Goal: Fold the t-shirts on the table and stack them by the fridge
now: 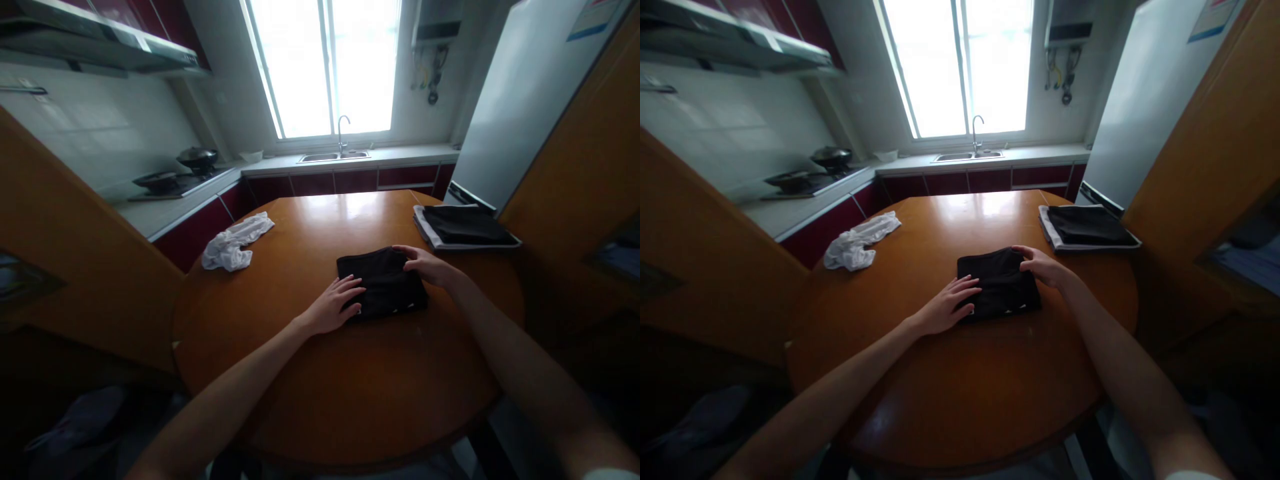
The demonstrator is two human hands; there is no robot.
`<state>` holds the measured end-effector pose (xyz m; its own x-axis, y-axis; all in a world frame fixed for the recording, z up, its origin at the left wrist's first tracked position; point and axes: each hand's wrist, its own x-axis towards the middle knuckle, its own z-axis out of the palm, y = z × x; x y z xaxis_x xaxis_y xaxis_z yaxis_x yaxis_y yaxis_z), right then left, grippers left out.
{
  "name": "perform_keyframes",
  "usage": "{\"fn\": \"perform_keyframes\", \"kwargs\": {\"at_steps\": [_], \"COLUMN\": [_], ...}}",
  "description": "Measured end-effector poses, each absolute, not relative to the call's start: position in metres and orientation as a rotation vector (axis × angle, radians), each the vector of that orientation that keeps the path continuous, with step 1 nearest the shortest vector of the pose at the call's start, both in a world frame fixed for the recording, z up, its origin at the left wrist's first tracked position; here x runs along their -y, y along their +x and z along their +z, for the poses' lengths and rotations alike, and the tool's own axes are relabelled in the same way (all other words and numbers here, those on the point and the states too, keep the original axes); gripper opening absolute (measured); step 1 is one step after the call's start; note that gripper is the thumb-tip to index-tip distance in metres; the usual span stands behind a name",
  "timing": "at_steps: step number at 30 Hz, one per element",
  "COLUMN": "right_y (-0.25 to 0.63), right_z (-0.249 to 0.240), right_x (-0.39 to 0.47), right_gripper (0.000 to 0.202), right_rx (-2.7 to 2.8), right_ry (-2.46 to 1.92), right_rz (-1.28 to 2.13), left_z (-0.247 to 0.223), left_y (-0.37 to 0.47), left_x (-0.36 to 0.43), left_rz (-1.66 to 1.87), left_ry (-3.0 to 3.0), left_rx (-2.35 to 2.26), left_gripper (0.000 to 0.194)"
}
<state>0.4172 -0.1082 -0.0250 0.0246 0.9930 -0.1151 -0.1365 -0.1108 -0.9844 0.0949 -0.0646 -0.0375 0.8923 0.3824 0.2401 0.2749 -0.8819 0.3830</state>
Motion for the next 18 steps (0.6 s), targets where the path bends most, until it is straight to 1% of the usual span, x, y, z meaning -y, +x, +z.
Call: {"fn": "perform_keyframes", "kwargs": {"at_steps": [7,9,11,13,15,18], "right_y": [0.423,0.425,0.426,0.424,0.416,0.393], "right_z": [-0.029,-0.029,-0.028,-0.027,-0.025,-0.026], "right_x": [0.109,0.109,0.110,0.109,0.107,0.104], "right_gripper": [0.081,0.081,0.077,0.067,0.056,0.048], "right_rx": [1.108,1.159,1.229,1.266,1.244,1.338], "right_ry": [-1.313,-1.359,-1.465,-1.653,-1.823,-1.859], "right_rz": [1.284,1.243,1.154,0.959,0.666,0.229], "left_z": [-0.035,-0.035,-0.035,-0.035,-0.036,-0.039], "left_y": [0.095,0.095,0.095,0.095,0.095,0.095], "left_x": [0.066,0.066,0.066,0.065,0.064,0.064], "left_rz": [0.333,0.282,0.263,0.276,0.295,0.321], "left_ry": [2.729,2.743,2.751,2.749,2.745,2.757], "left_rx": [-0.510,-0.510,-0.510,-0.510,-0.508,-0.510], "left_gripper": [0.048,0.050,0.051,0.051,0.051,0.050]}}
